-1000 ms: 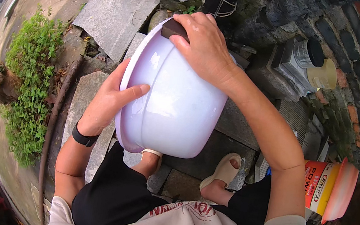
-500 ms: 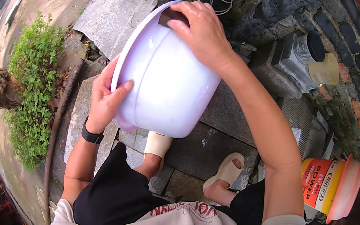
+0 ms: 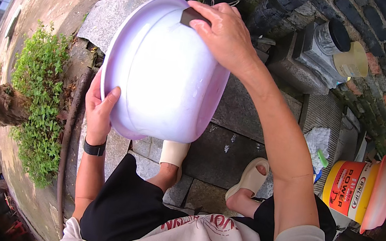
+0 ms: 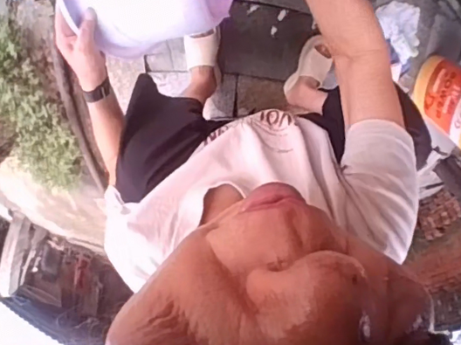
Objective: The person cleans a white basin by scrubbing the outer and inner surfaces with a sponge under a stream of water, then rinses the basin and the sponge.
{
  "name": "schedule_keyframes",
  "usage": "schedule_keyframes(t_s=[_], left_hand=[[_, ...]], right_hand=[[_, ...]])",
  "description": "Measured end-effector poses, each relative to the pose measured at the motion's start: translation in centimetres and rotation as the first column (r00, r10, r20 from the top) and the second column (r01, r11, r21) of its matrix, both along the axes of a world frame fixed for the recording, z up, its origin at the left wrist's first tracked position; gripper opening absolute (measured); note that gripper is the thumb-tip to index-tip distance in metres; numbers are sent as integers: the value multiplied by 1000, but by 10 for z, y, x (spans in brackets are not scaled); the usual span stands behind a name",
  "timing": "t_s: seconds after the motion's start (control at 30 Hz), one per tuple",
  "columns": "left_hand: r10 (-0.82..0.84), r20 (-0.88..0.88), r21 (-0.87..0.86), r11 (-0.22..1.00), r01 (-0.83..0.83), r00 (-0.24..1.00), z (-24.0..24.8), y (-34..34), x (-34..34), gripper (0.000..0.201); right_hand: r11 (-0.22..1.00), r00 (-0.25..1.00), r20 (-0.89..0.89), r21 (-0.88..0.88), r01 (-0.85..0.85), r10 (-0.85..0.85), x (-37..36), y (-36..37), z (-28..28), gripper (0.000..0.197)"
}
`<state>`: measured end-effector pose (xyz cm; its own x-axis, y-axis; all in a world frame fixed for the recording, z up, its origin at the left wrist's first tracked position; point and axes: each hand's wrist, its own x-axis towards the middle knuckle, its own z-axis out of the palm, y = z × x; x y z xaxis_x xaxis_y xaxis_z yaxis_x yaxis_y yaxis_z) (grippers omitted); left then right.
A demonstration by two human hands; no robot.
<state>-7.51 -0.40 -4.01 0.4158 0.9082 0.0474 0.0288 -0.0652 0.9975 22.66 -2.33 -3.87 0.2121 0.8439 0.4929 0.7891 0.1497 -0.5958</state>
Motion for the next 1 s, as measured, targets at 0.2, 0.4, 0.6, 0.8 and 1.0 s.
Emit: schedule_keyframes(t_s=[0.2,0.4,0.6,0.8,1.0], left_hand=[[-2,-31,-12,1000,2,1000,4,-9,6,59],[1,-33,25,1000,0,999,8,-14,20,57],[178,62,-41,984,-175,982,-6,-6,16,55],[258,89,-95,964,-250,962,-13,0,10,52],[229,34,-14,973,-229,973,-15,-7,10,55]], right_hand=[[980,988,80,136,-145,135,-55,-51,19,40],[989,999,34,150,-18,13,-9,-31,-2,39],[979,-148,-972,-167,-121,-184,71,-74,-58,43],[956,-587,-805,229,-182,81,79,-90,-80,40],[916,-326,-907,343,-208,266,96,-96,-54,51]])
